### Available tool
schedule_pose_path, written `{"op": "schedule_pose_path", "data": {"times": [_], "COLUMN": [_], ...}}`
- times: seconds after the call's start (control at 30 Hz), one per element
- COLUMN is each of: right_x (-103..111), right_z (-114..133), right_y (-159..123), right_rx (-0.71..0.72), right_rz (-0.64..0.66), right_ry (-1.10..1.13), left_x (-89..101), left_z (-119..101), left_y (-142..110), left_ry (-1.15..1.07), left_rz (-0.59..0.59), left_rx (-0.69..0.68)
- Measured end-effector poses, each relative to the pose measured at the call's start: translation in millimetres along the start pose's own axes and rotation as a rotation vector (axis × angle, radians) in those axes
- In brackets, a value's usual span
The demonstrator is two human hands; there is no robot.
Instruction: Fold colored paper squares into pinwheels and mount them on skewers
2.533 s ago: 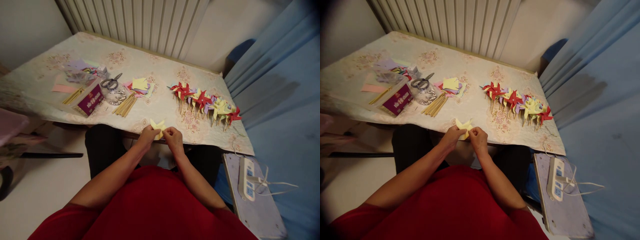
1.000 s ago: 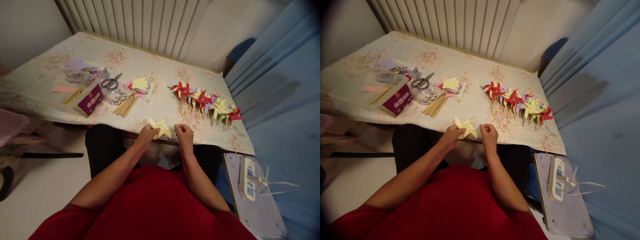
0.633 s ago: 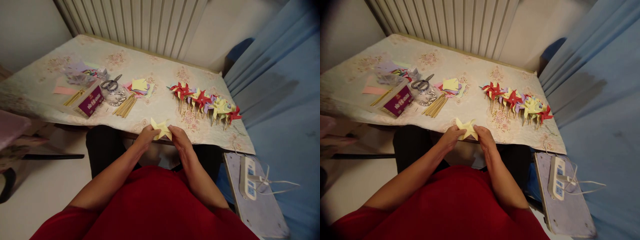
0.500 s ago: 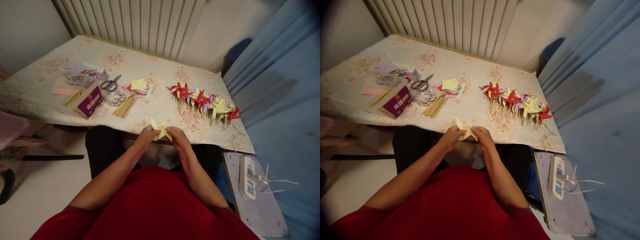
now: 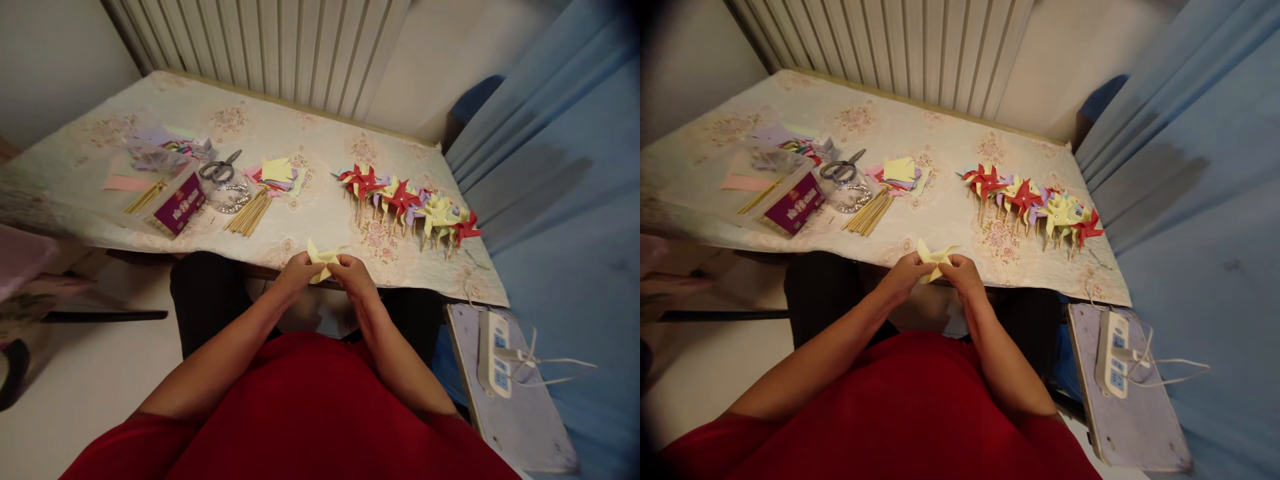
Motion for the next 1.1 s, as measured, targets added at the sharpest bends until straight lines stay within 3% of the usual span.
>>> {"op": "schedule_pose_path", "data": {"times": [0.4,0.8,0.97,1.1], "right_x": [-2,-8,20,34], "right_z": [-2,-2,-12,-21], "right_y": [7,27,46,56], "right_rx": [0.058,-0.029,0.017,0.089], "right_rz": [-0.014,-0.013,-0.241,-0.461], "right_ry": [-0.119,0.112,0.081,-0.185], "left_x": [2.9,27.6,39.6,44.9], "left_z": [6,14,15,16], "left_y": [0,31,55,82], "left_ry": [-0.092,-0.142,-0.181,-0.235], "left_rz": [-0.025,-0.004,-0.002,0.031], "left_rx": [0.085,0.072,0.12,0.118]}}
Point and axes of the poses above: each hand's wrist, its own y-axis towards the middle knuckle, its own x-axis out of the back of the hand, z = x × y, the point moved 7 cm from there along y, towards the middle knuckle, and after that the axes turned 11 degrees about -x, right-handed, at the moved point
